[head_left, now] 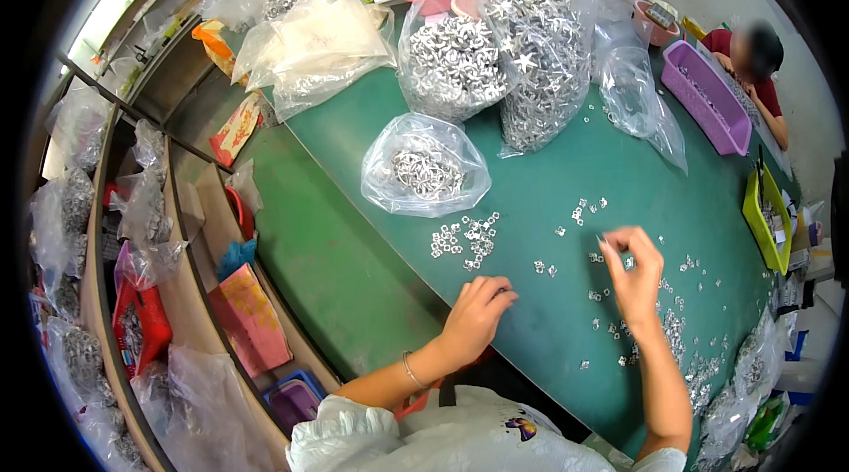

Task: The person sorts small metal decorative components on a green tabletop by hand, picking them up from piles and placing them into different areas or plastic bags.

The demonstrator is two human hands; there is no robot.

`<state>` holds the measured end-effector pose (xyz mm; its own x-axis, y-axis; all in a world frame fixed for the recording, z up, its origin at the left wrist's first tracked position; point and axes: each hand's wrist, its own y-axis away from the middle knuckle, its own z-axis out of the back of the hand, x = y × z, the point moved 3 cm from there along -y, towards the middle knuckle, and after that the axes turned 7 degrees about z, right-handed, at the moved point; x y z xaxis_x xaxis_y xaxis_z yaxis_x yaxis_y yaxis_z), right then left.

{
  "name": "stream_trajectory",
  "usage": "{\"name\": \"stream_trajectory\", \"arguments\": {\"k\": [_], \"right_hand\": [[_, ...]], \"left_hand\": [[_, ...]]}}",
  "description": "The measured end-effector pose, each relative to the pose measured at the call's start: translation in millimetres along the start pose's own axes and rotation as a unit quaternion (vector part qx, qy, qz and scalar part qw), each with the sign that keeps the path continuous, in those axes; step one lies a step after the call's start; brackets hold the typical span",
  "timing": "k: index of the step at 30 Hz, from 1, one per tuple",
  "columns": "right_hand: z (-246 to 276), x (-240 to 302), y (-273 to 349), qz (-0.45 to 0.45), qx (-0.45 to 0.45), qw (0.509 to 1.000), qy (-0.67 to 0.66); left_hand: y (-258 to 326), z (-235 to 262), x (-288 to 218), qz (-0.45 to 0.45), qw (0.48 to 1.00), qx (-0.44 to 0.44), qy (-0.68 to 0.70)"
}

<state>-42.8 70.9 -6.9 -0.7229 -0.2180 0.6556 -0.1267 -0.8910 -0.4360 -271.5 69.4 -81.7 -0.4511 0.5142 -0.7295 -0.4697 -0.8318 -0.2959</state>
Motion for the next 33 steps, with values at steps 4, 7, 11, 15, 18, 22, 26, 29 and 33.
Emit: {"name": "stream_trajectory", "arguments": {"k": [4,7,11,15,18,22,26,29,33], "right_hand": [[-27,64,-103,0.159,-0.035,0.983,-0.086],[-54,92,-166,0.145,-0.043,0.984,-0.094],[-73,76,-165,0.146,-0.041,0.988,-0.041],[-56,60,-109,0.142,-0.018,0.990,-0.020],[-58,48,-67,0.116,0.050,0.992,-0.017],[-63,31,-15,0.091,0.178,0.979,0.027],[-54,19,10,0.089,0.158,0.980,0.079],[-58,13,18,0.082,0.164,0.981,0.059],[-92,18,-3,0.109,0.129,0.986,0.010]], "left_hand": [[-12,13,12,0.009,0.998,-0.038,-0.043],[-18,21,17,0.017,0.996,-0.064,-0.058],[-20,33,24,0.027,0.993,-0.095,-0.066],[-32,49,34,0.051,0.985,-0.139,-0.084],[-46,56,42,0.051,0.988,-0.116,-0.093],[-56,50,41,0.028,0.989,-0.051,-0.136],[-60,44,47,-0.015,0.992,-0.017,-0.127],[-64,52,46,0.001,0.996,0.035,-0.083],[-66,57,44,0.000,0.997,0.039,-0.072]]}}
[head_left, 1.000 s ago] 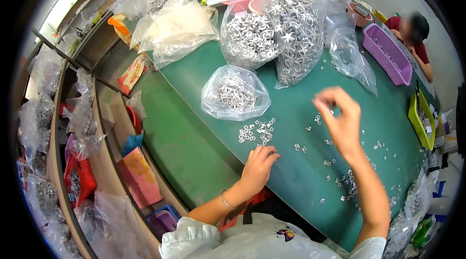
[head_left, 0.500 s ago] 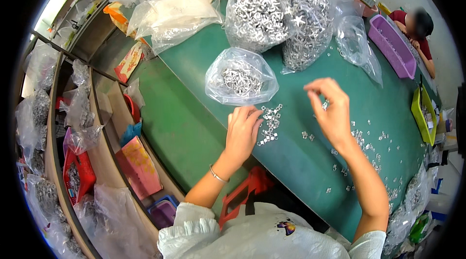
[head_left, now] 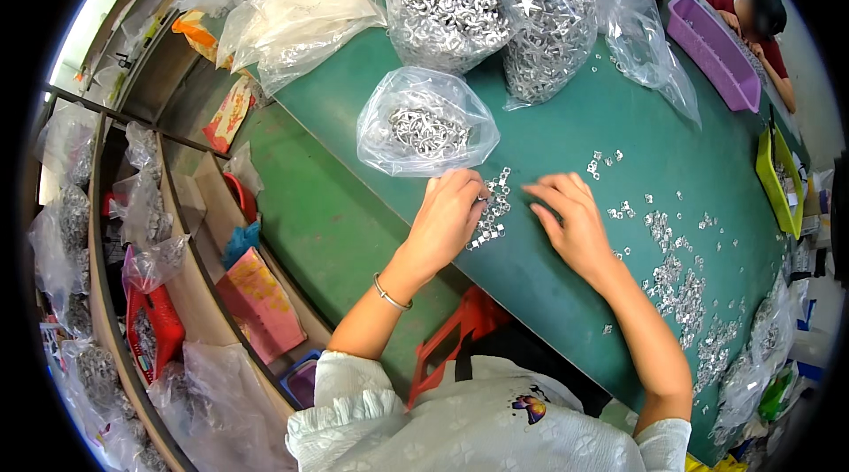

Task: The person sorts small metal decorative components on a green tabletop by hand, picking them up from piles and placing them into different areas or plastic bags.

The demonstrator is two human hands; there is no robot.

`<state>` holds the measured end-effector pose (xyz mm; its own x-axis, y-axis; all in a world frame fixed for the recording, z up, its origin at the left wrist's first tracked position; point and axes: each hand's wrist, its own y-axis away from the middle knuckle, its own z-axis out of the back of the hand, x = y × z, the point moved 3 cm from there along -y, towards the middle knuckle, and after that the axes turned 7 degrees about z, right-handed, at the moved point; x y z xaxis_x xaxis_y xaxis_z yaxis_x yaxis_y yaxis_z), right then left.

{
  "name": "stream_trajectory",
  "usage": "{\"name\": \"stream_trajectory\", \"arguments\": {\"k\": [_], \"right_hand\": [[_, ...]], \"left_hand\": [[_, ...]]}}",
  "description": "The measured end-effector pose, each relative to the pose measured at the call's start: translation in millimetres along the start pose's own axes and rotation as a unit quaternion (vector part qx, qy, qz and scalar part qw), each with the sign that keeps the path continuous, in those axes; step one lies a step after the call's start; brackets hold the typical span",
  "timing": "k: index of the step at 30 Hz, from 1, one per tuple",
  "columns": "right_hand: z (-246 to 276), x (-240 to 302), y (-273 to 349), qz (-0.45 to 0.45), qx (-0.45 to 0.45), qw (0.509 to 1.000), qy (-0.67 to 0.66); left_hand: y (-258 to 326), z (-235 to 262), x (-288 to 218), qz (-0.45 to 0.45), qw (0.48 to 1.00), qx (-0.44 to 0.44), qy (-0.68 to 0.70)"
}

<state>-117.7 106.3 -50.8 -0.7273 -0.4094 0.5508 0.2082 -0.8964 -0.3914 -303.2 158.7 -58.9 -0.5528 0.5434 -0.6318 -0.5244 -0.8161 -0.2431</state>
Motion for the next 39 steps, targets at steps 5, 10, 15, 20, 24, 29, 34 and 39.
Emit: {"name": "stream_trajectory", "arguments": {"k": [5,10,15,20,24,29,34,39], "right_hand": [[-27,-7,-29,0.079,0.003,0.995,0.063],[-24,-8,-24,0.102,0.012,0.991,0.082],[-10,-15,-15,0.003,-0.009,1.000,0.005],[-3,-15,-8,-0.134,0.004,0.983,-0.123],[-7,-4,0,-0.115,-0.008,0.982,-0.147],[-23,19,7,0.018,0.087,0.996,-0.015],[-26,22,9,0.024,0.084,0.996,0.021],[-14,-2,20,-0.189,0.045,0.954,-0.227]], "left_hand": [[1,-5,1,0.006,0.999,-0.005,-0.041],[1,0,-3,0.006,0.999,-0.011,-0.035],[-5,-7,-1,-0.034,0.997,0.008,-0.074],[-10,-7,2,-0.019,0.997,0.060,-0.053],[-10,-6,-4,-0.037,0.998,0.044,-0.027],[-10,-5,0,-0.047,0.996,0.067,-0.025],[-9,-3,-8,-0.047,0.995,0.083,-0.007],[-9,-3,-8,-0.052,0.994,0.093,-0.016]]}}
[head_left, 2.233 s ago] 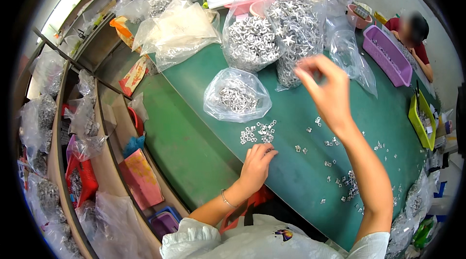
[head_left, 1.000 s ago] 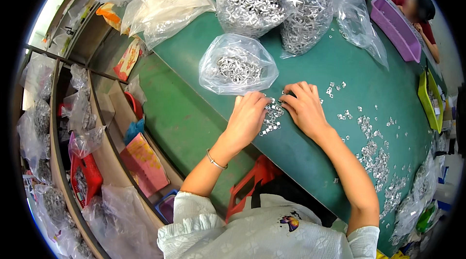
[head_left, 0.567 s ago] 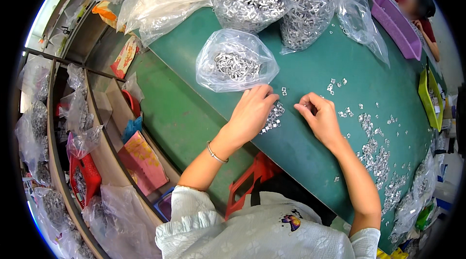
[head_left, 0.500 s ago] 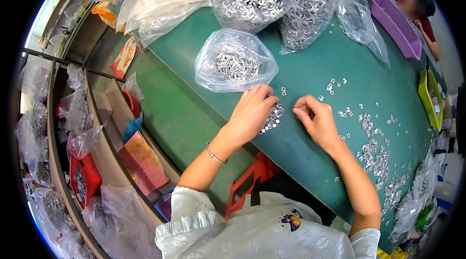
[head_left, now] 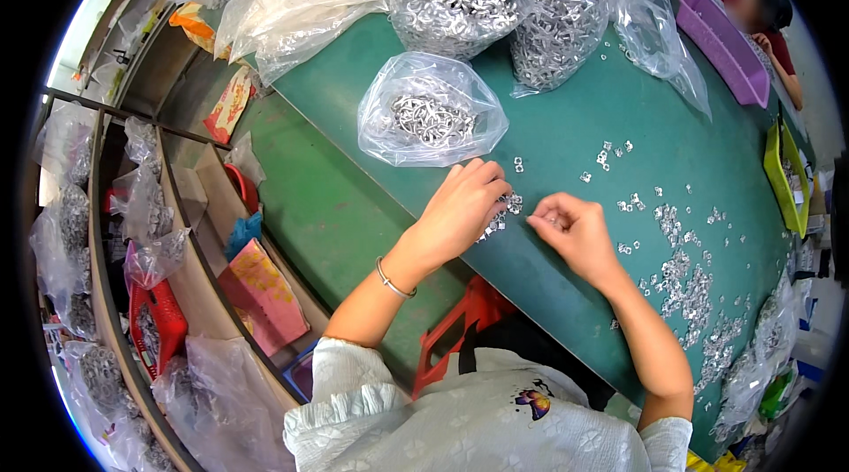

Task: The person sorts small metal decorative components on a green tabletop by hand, picking them up from piles and placing them into different areas or plastic bags.

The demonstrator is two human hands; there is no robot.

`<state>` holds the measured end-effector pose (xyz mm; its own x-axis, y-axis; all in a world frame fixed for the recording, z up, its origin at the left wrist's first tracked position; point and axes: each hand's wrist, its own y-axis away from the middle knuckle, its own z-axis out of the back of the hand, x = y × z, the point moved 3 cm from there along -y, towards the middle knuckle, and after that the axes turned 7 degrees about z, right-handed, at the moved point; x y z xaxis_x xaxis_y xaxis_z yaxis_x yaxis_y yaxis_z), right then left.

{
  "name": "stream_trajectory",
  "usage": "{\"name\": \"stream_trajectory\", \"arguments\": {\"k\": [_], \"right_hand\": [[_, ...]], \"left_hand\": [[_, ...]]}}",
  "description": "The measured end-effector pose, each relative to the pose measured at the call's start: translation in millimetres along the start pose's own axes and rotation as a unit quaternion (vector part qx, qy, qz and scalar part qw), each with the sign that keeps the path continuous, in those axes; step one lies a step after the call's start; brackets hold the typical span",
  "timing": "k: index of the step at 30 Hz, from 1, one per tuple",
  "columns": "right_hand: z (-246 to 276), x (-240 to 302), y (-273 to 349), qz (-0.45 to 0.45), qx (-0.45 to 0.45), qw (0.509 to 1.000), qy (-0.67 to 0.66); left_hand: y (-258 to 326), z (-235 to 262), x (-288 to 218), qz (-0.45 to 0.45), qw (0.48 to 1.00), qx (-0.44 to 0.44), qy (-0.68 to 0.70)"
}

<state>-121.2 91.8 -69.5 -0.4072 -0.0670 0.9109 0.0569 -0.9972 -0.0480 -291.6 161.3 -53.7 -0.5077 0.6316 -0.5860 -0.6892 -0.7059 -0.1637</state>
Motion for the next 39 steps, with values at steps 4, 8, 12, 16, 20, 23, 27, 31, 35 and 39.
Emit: {"name": "stream_trajectory", "arguments": {"k": [4,8,12,16,20,23,27,31,35,39], "right_hand": [[13,-7,3,-0.161,0.032,0.860,-0.483],[8,-1,2,-0.190,0.018,0.796,-0.574],[5,-11,1,-0.142,0.022,0.922,-0.359],[-5,15,-6,0.033,-0.038,0.997,0.060],[-7,15,-4,0.046,-0.059,0.988,0.138],[-2,14,-2,0.013,-0.048,0.992,0.115],[-1,11,-2,0.001,-0.043,0.994,0.096],[-5,17,-2,0.014,-0.047,0.991,0.124],[-12,20,-4,0.037,-0.042,0.990,0.132],[-18,25,-5,0.055,-0.017,0.988,0.143]], "left_hand": [[0,-2,1,0.002,1.000,0.019,-0.017],[1,-4,2,-0.010,0.999,0.031,-0.029],[0,-2,0,-0.004,0.999,0.025,-0.020],[0,-4,2,-0.024,0.999,0.014,-0.023],[-1,-2,0,-0.026,0.998,0.015,-0.056],[2,0,4,-0.029,0.999,-0.033,-0.005],[3,5,-2,-0.028,0.997,-0.065,0.004],[3,6,-4,-0.016,0.996,-0.069,0.049],[3,8,-2,-0.018,0.990,-0.108,0.084],[4,5,2,0.050,0.986,-0.103,0.119]]}}
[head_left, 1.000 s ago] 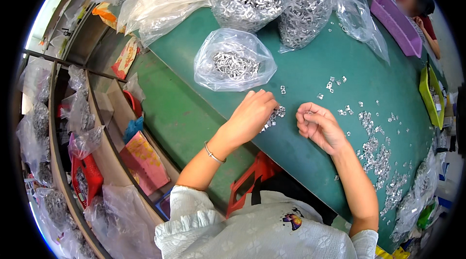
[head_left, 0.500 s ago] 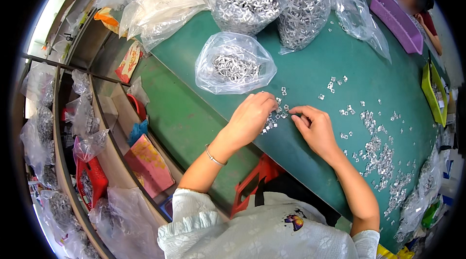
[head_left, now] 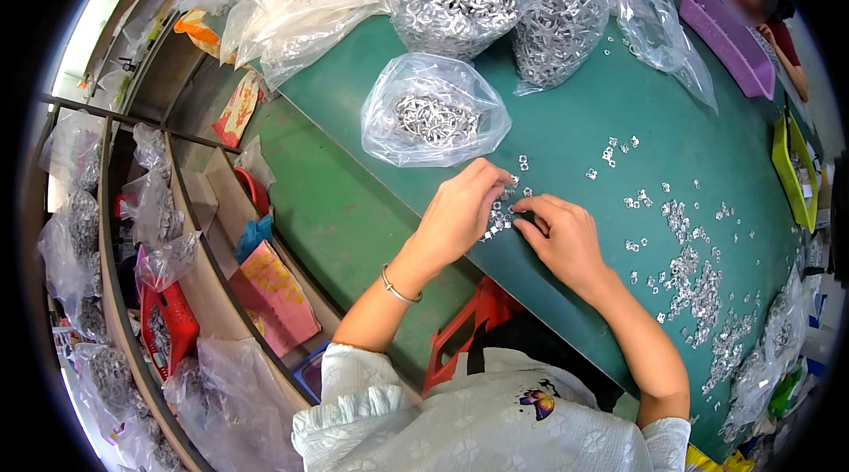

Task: The person sorts small metal decorative components on a green tabletop by hand, picking them up from piles and placing them into different areas or plastic bags.

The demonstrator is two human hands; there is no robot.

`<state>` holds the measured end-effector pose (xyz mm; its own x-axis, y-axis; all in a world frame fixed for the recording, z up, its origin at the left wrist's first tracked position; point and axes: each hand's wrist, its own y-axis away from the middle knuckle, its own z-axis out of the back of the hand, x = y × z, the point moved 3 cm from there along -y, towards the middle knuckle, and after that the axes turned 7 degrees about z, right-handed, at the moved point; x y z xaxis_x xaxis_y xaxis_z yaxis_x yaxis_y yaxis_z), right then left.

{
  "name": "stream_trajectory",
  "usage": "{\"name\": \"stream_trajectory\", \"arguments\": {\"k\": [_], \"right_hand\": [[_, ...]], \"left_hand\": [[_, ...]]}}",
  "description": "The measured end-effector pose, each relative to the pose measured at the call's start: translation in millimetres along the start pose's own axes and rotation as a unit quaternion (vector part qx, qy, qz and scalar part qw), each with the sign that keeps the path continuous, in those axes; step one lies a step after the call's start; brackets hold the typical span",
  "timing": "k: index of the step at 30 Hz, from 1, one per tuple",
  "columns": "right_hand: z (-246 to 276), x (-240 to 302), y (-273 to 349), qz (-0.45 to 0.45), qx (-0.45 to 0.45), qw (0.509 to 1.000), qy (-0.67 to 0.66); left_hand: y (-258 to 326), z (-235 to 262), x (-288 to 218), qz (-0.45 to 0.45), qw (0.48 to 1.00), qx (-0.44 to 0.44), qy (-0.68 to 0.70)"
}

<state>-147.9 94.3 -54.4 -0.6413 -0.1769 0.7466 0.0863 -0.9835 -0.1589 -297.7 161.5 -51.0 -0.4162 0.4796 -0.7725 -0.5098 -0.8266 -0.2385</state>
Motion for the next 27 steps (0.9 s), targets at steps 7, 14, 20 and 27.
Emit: {"name": "stream_trajectory", "arguments": {"k": [7,14,20,27], "right_hand": [[-4,2,-7,-0.019,-0.022,0.999,-0.021],[-5,-4,-2,0.054,0.019,0.998,0.036],[-10,2,4,0.141,0.020,0.984,0.106],[-12,0,10,0.146,-0.002,0.983,0.113]], "left_hand": [[-1,1,6,0.181,0.965,0.068,0.176],[21,5,14,0.297,0.784,0.063,0.542],[63,-1,3,0.235,0.938,-0.037,0.252],[64,-21,-13,0.063,0.992,-0.083,-0.074]]}}
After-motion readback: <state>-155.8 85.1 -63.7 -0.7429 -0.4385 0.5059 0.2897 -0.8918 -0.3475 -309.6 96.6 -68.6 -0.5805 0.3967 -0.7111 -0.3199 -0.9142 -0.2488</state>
